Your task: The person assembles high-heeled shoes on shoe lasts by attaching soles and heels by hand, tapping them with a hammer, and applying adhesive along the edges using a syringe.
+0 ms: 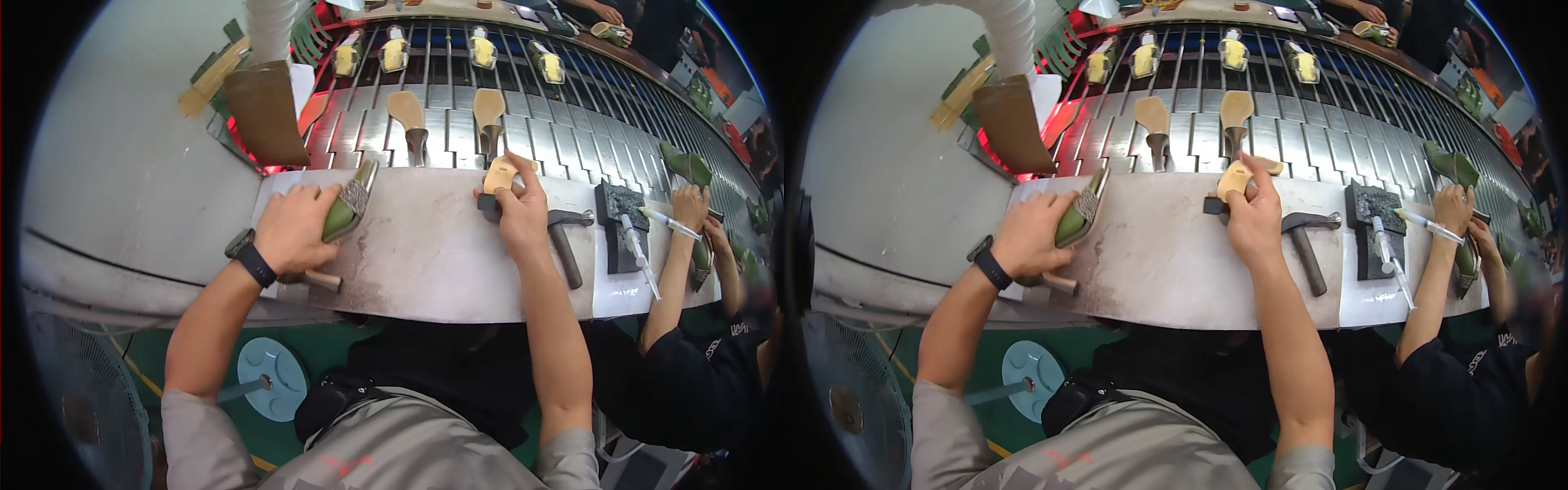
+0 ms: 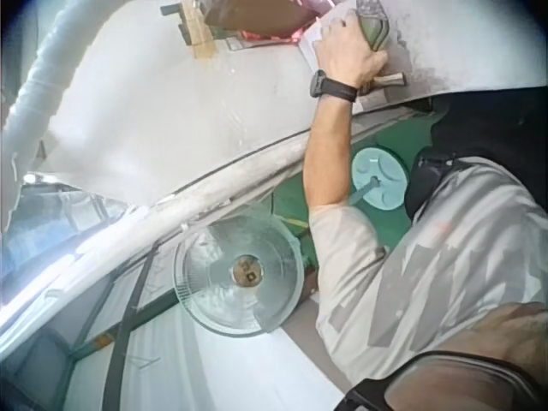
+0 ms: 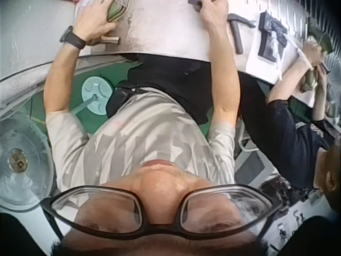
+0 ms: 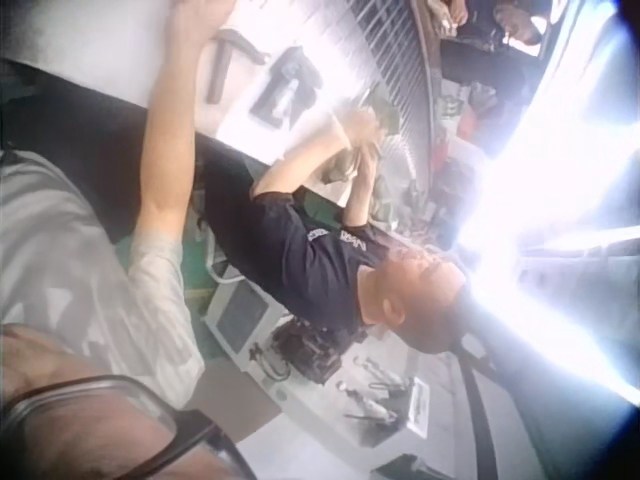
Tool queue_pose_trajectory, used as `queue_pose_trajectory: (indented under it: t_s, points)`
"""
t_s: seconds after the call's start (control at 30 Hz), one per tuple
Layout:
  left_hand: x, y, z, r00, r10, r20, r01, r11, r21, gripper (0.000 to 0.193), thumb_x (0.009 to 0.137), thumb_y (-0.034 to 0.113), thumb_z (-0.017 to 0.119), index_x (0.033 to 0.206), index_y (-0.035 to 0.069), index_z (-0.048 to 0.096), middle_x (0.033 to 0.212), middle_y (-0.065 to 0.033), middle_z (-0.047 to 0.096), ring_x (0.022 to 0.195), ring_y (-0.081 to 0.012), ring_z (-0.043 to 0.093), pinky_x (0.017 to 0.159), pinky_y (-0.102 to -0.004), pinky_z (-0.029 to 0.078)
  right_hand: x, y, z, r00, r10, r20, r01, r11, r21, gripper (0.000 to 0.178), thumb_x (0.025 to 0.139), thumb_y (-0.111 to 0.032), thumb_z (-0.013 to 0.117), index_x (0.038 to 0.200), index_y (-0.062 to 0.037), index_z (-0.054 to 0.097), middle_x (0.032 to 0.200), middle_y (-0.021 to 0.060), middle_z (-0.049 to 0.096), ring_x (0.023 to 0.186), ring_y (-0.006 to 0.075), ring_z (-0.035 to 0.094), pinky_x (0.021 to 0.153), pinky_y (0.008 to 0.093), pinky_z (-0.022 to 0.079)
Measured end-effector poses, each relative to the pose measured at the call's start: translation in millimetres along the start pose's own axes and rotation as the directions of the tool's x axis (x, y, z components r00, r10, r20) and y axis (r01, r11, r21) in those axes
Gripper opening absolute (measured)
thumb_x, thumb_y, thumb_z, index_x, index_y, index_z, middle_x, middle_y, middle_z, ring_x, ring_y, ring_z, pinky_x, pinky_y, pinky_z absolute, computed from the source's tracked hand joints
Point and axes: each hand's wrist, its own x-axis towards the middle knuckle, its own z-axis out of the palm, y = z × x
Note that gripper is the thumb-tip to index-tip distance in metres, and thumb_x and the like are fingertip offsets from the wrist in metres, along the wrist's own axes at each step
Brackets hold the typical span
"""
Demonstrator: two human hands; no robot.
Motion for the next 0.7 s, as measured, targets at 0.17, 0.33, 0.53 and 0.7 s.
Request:
queue_pose_trajectory:
  t_s: [0.17,0.33,0.53,0.7]
  points:
    - [-12,-21,-27,0.975,-0.162,-0.153,0.212,0.889,0.406,0.085,0.071,0.036,0.088,0.145,0.009,0.054,0.118,-0.0139,0.066,0.114,-0.0326,0.063,0.093,-0.0527,0.048,5,9,-41,0.997,0.010,0.081,0.028,0.887,-0.460,0.032,0.098,-0.002,0.053,0.123,0.0020,0.073,0.098,0.0133,0.076,0.091,0.0163,0.074,0.077,0.0271,0.055]
    - [-17,-26,-25,0.954,-0.279,0.110,0.185,0.836,0.517,0.079,0.069,0.050,0.094,0.129,0.009,0.064,0.119,-0.0100,0.069,0.119,-0.0279,0.063,0.097,-0.0532,0.048,0,-5,-61,0.989,0.105,0.106,-0.099,0.993,-0.057,0.029,0.099,-0.007,0.058,0.120,0.0095,0.069,0.097,0.0114,0.076,0.078,0.0126,0.068,0.074,0.0246,0.053]
    - [32,38,-57,0.981,0.110,-0.162,-0.072,0.971,0.226,0.078,0.077,0.040,0.090,0.141,0.005,0.060,0.121,-0.0123,0.069,0.118,-0.0311,0.063,0.102,-0.0499,0.048,-7,-2,-61,0.991,0.030,0.129,-0.034,0.999,0.029,0.032,0.103,-0.014,0.064,0.126,0.0083,0.067,0.099,0.0085,0.076,0.088,0.0111,0.069,0.078,0.0250,0.055]
    - [212,117,-42,0.870,0.287,-0.401,-0.384,0.905,-0.184,0.069,0.088,0.036,0.083,0.141,0.000,0.058,0.126,-0.0229,0.069,0.115,-0.0410,0.067,0.098,-0.0476,0.054,-15,-2,-62,0.983,0.099,0.153,-0.097,0.995,-0.024,0.038,0.099,-0.018,0.069,0.127,0.0081,0.067,0.090,0.0102,0.073,0.080,0.0107,0.066,0.073,0.0290,0.054]
